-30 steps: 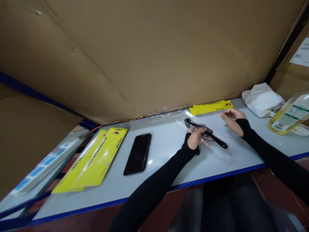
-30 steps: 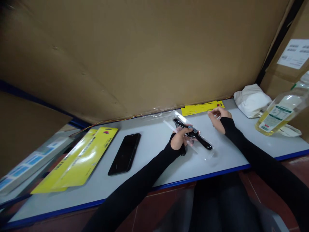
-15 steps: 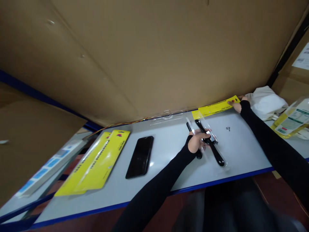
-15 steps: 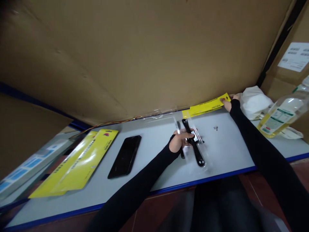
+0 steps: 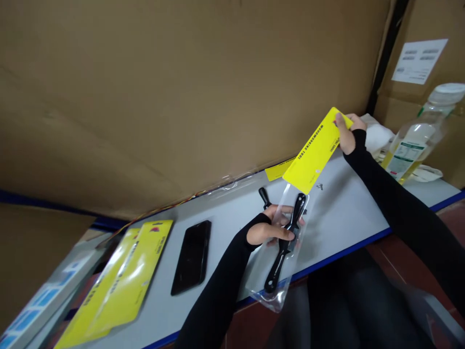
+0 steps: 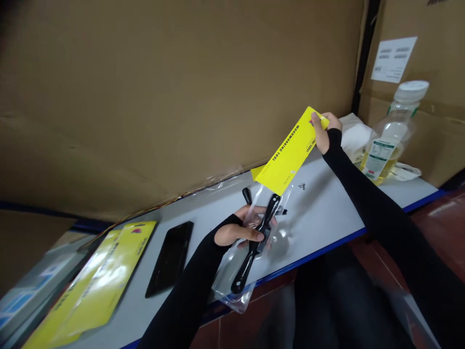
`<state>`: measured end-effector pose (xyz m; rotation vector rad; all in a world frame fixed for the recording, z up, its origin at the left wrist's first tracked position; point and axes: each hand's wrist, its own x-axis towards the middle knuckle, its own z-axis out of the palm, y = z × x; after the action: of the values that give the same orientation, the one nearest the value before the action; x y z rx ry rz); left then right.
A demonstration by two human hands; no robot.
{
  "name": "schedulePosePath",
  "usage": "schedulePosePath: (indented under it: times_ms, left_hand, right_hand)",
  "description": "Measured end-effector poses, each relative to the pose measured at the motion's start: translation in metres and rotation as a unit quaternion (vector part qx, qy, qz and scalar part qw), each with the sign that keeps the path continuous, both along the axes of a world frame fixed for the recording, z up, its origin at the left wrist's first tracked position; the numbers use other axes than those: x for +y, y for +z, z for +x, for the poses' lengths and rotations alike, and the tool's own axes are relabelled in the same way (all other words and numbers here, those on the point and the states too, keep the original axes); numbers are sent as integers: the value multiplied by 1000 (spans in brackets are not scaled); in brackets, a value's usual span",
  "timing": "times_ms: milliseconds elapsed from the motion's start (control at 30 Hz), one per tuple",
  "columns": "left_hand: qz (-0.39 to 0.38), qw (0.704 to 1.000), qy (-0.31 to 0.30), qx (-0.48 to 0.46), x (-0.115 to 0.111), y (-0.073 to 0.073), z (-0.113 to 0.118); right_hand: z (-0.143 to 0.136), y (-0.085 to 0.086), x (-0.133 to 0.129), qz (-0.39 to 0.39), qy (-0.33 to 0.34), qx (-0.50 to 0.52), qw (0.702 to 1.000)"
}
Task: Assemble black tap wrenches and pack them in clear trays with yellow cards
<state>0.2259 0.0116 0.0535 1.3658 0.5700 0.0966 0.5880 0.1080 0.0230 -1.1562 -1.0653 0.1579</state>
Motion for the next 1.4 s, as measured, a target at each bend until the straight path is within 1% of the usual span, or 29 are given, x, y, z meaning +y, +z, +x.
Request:
schedulePosePath:
  times_ms: [100, 233, 333, 400, 467, 600, 667, 733, 800, 900, 967, 1033, 1133, 1200, 1267, 1300, 1333, 1367, 1400]
  left_hand:
    - [12, 1000, -18, 21, 6, -6, -3]
    - [26, 999, -30, 35, 11, -13, -6]
    - [34, 998, -32, 37, 11, -12, -6]
    - [41, 998, -22, 39, 9, -11, -6]
    - [44, 998, -12, 41, 7, -9, -4]
    - [34, 998, -11, 44, 5, -7, -2]
    - [30, 999, -6, 44, 6, -8, -2]
    - [28, 999, 14, 35, 7, -11, -3]
    - [17, 999, 35, 15, 9, -17, -4]
    - [-46, 996, 70, -3, 11, -26, 1]
    - [-98, 988, 120, -13, 12, -31, 8]
    - [-138, 974, 176, -36, 12, -34, 16]
    - [-176, 952, 240, -70, 16, -31, 23]
    - [-204, 938, 275, -58, 22, -27, 22]
    - [-231, 924, 303, -25, 28, -24, 16]
    - [-236, 919, 316, -17, 32, -23, 11]
    - [-227, 917, 328, -24, 36, -23, 6]
    - [-206, 917, 340, -45, 39, -23, 1]
    - [-175, 917, 350, -71, 42, -22, -5]
  right_hand:
    - [-3, -1, -1, 41, -61, 15, 997]
    - [12, -2, 0, 49, -61, 4, 997]
    - [18, -2, -3, 18, -63, -3, 998]
    - [16, 1, -9, -18, -68, -6, 997]
    - [9, 6, -15, -42, -66, -4, 997]
    - [-14, 14, -27, -51, -38, -14, 998]
    - [-30, 13, -31, -58, -26, -24, 998]
    - [-48, 7, -34, -73, -11, -33, 997]
    - [-66, -2, -37, -95, 27, -36, 994]
    - [-86, -19, -39, -139, 133, -15, 981]
    - [-93, -29, -39, -175, 193, 7, 965]
    - [-97, -35, -40, -218, 239, 17, 946]
    - [-104, -39, -44, -277, 318, 23, 906]
    - [-107, -41, -47, -312, 386, 42, 867]
    - [-108, -43, -48, -344, 446, 73, 823]
    - [-106, -43, -47, -355, 461, 90, 808]
    - [-103, -44, -45, -360, 463, 107, 803]
    - [-99, -43, -43, -359, 454, 124, 806]
    - [-95, -41, -40, -349, 434, 143, 818]
